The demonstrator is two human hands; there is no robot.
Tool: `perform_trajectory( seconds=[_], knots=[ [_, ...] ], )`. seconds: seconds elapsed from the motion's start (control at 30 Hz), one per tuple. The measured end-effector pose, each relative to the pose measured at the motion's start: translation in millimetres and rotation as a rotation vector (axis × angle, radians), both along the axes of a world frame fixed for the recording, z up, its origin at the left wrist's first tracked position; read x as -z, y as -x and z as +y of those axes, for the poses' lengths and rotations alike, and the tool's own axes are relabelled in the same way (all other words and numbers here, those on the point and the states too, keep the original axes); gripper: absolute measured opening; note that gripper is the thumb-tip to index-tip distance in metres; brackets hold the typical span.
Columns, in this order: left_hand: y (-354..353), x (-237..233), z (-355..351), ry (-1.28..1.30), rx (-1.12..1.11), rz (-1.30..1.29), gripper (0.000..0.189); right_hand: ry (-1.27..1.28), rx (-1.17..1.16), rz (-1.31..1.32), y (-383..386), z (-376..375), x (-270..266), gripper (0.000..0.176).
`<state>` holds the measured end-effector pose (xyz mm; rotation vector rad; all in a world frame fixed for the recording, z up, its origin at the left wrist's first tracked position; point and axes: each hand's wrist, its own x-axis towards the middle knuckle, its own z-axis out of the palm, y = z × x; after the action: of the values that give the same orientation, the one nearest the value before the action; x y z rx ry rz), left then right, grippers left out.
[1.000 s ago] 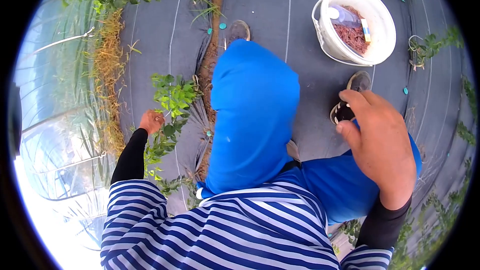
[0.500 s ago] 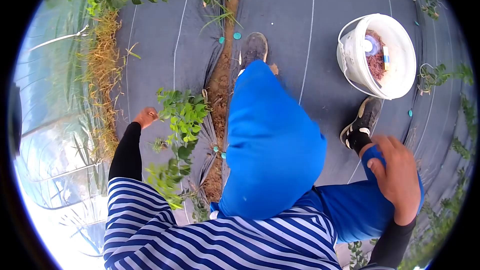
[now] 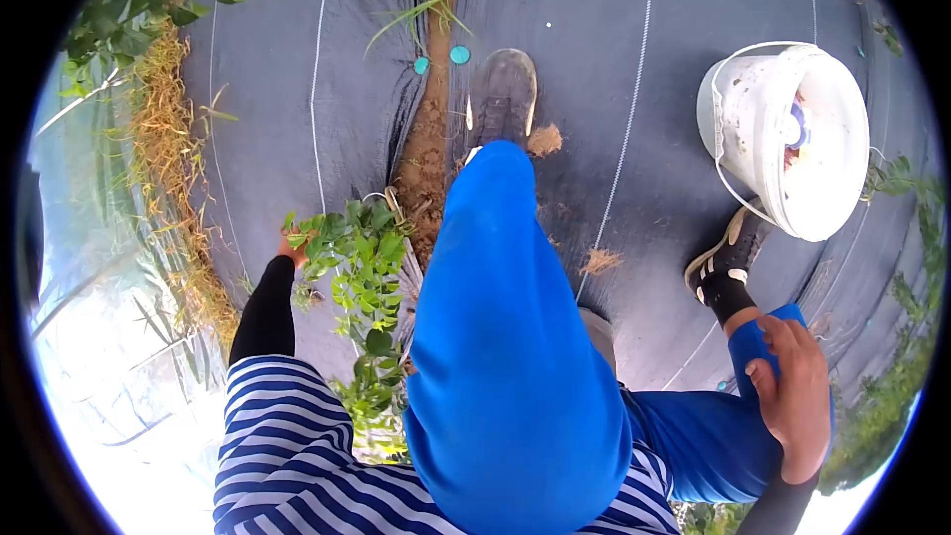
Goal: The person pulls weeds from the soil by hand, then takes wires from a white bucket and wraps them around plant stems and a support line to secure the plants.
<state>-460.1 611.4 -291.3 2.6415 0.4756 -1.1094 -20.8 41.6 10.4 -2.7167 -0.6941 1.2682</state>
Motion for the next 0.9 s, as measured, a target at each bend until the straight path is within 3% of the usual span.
perform_trajectory(
  seconds=[0.07,0.13,0.2,0.27,0.37,0.4,0.43,0.47,0.53,0.6,0.7,0.77,0.8,0.83,0.9],
  knots=[
    [80.2,43.1,-1.6,0.474,-0.865,0.02,0.032,0.013,-0.008,-0.013,-0.9,2.3,6.1,0.036],
    [72.7,16.6,-52.7,0.237,-0.668,0.224,0.034,0.028,-0.028,0.005,-3.4,8.2,9.0,0.036],
    [63.0,-5.6,-78.2,0.356,-0.655,0.255,0.029,0.039,-0.043,0.018,-4.0,13.8,9.6,0.036],
    [117.0,21.8,-85.9,0.366,-0.699,0.092,0.026,0.001,-0.071,0.013,-3.4,17.8,9.3,0.036],
    [234.6,94.4,-65.5,0.344,-0.936,0.05,0.026,-0.035,-0.1,0.005,-1.5,14.1,10.0,0.036],
    [247.9,99.0,-63.4,0.346,-1.005,0.034,0.026,-0.033,-0.097,0.007,-0.4,12.5,9.9,0.036],
    [263.3,97.4,-65.9,0.372,-1.141,-0.057,0.025,-0.033,-0.1,0.01,0.2,11.4,9.9,0.037],
    [254.8,78.8,-72.8,0.372,-1.136,-0.056,0.025,-0.033,-0.102,0.012,0.2,10.8,10.2,0.037],
    [220.8,29.6,-90.7,0.612,-1.608,0.067,0.022,-0.031,-0.088,0.013,1.2,10.5,9.8,0.038],
    [169.3,-23.9,-112.2,-0.131,-0.626,0.265,0.018,-0.025,-0.076,0.011,1.6,8.2,9.8,0.038],
    [155.6,-56.0,-84.0,-0.227,-0.671,0.485,0.018,-0.033,-0.083,0.005,1.6,7.5,10.2,0.037],
    [152.2,-71.9,-43.5,-0.327,-0.545,0.571,0.021,-0.034,-0.093,0.018,0.0,9.7,9.7,0.037],
    [144.9,-83.6,-24.2,-0.371,-0.435,0.564,0.021,-0.037,-0.097,0.017,-0.8,9.6,8.6,0.037],
    [109.9,-111.6,-14.7,-0.345,-0.511,0.51,0.019,-0.04,-0.1,0.011,-2.0,9.7,7.1,0.037],
    [71.4,-136.9,19.8,-0.427,-0.321,0.461,0.018,-0.055,-0.101,0.0,-0.8,8.4,2.6,0.037]
  ],
)
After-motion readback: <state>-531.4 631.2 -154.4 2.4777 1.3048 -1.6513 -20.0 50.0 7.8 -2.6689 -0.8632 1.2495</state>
